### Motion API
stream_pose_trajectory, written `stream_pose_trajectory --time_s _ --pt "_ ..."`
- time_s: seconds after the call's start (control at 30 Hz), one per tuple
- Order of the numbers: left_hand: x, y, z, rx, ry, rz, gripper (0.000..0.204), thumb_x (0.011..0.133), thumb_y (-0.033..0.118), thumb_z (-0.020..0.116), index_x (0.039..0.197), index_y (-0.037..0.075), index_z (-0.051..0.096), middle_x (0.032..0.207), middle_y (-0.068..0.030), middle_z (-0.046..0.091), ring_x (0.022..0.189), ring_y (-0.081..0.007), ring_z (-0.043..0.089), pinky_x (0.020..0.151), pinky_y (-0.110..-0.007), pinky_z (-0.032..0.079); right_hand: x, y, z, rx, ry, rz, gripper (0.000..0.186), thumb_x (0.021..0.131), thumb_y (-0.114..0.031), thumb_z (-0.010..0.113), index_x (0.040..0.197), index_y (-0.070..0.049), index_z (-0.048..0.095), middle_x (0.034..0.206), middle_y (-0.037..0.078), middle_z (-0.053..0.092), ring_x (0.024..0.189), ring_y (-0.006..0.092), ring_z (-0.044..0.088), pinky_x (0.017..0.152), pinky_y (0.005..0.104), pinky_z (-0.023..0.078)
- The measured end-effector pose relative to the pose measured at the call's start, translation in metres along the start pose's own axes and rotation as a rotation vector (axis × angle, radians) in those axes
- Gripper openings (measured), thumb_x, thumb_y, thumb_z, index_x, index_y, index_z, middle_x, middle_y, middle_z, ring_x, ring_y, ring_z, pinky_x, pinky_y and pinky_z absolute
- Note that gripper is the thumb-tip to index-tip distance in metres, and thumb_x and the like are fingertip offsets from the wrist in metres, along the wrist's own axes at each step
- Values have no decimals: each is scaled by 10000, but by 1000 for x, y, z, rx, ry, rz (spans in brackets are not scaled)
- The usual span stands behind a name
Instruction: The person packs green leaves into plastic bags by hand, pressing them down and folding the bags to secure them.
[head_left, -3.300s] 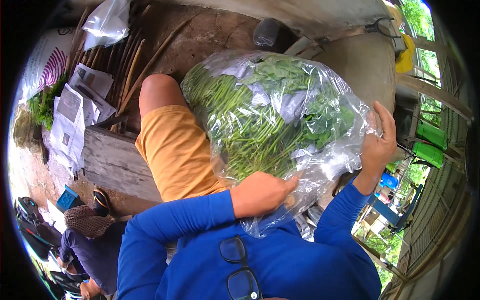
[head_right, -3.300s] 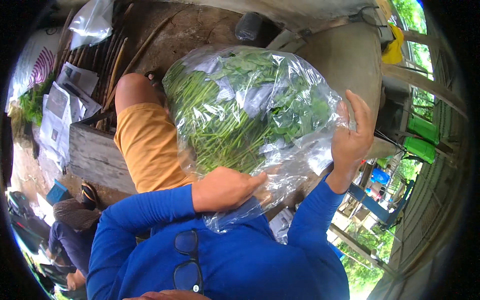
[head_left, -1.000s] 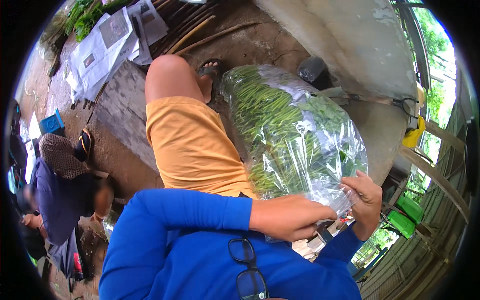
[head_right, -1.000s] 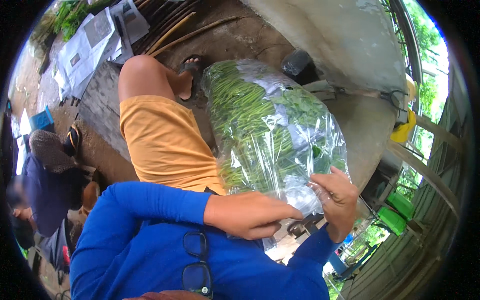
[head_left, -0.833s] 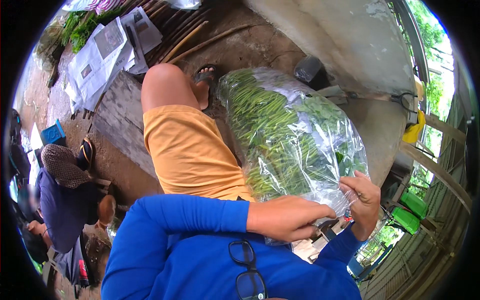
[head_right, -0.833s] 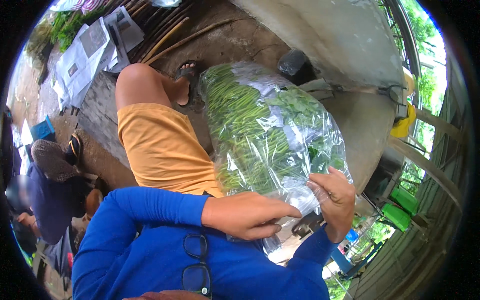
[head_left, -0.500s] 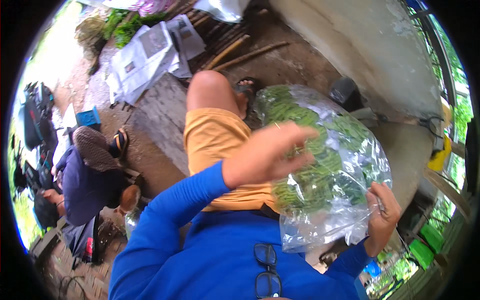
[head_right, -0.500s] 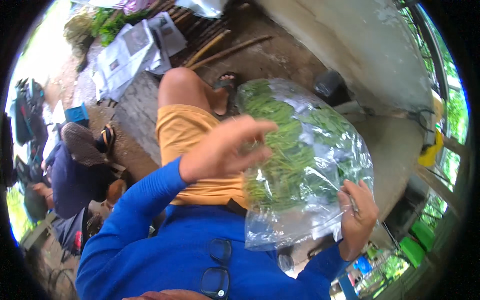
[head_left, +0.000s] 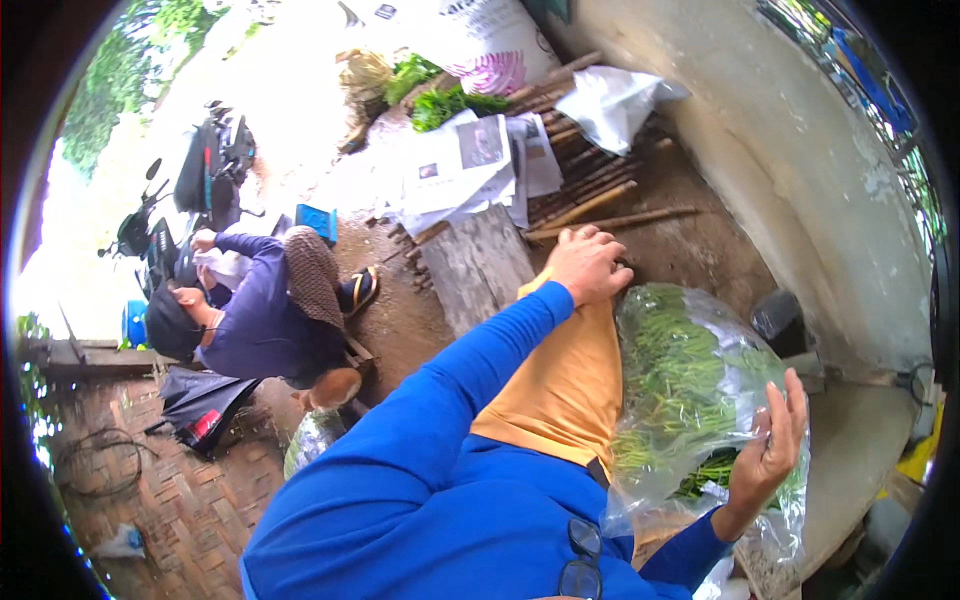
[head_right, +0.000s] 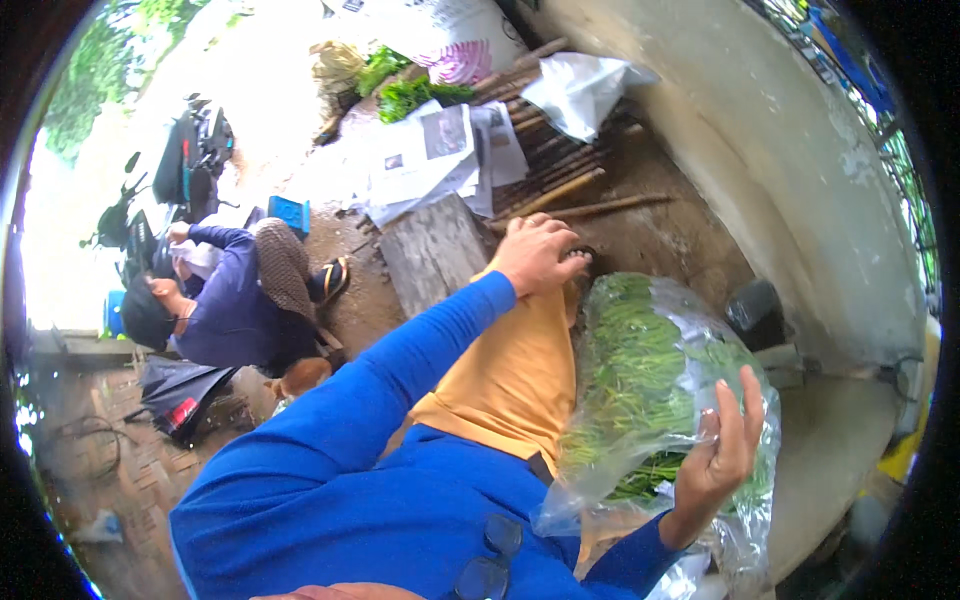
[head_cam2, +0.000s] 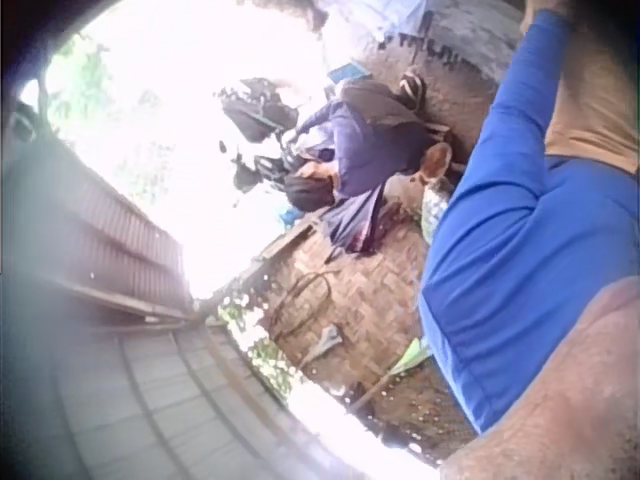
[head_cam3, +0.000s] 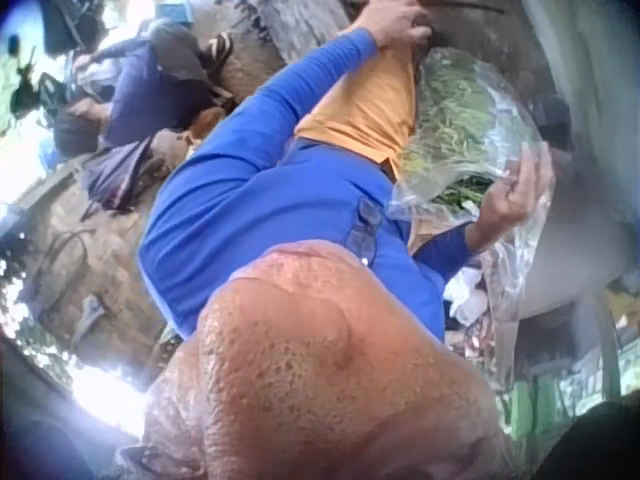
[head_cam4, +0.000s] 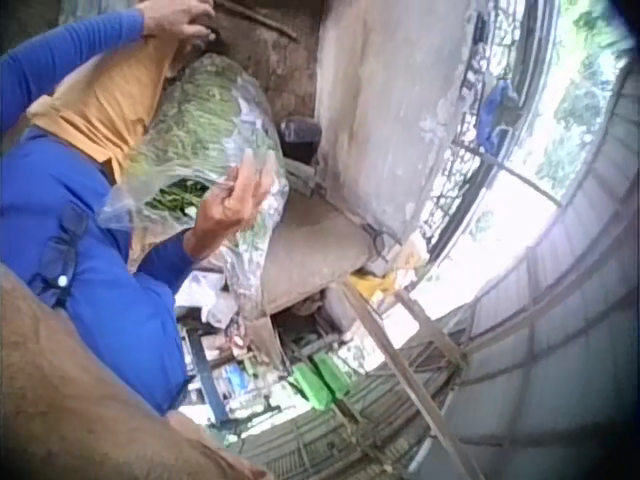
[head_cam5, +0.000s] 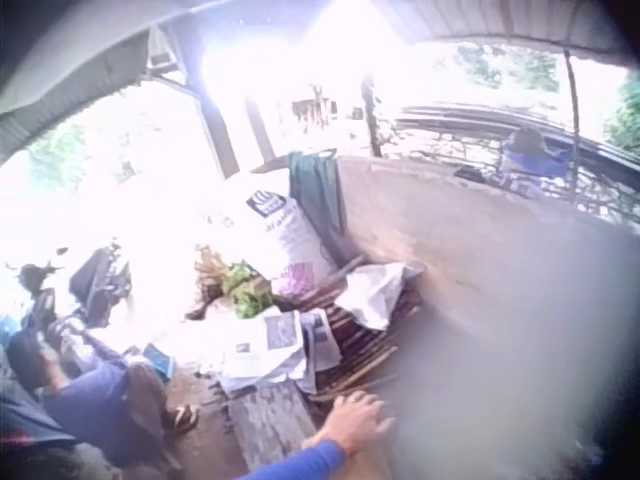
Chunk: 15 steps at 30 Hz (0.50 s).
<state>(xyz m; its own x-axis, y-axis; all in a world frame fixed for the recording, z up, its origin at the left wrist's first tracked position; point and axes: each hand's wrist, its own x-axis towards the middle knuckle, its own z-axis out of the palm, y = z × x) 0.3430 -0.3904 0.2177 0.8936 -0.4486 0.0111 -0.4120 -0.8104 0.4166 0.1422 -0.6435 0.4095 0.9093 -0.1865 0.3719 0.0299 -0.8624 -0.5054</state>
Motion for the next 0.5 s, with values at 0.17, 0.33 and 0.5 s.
stream_pose_trajectory --time_s 0.17,0.33,0.5 --pt "11 -11 19 -221 139 -87 424 828 435 647 1073 101 738 1215 -89 663 1200 -306 569 1001 -455 433 -23 21 -3 148 -13 159 229 971 -40 535 1140 30 674 980 158 738 956 300 693 1098 465 399" --pt "15 -16 22 -201 157 -385 389 834 394 625 1041 90 750 1217 -124 660 1198 -346 574 1011 -454 459 -37 26 -7 266 -21 227 227 982 -92 554 1123 44 669 965 164 733 923 264 690 1102 480 394" --pt "23 3 4 -161 -17 -394 404 847 395 586 1063 98 752 1215 -140 665 1192 -348 581 1004 -467 463 -39 27 -9 256 -27 217 217 981 -105 568 1109 33 675 943 155 729 905 261 688 1096 502 397"
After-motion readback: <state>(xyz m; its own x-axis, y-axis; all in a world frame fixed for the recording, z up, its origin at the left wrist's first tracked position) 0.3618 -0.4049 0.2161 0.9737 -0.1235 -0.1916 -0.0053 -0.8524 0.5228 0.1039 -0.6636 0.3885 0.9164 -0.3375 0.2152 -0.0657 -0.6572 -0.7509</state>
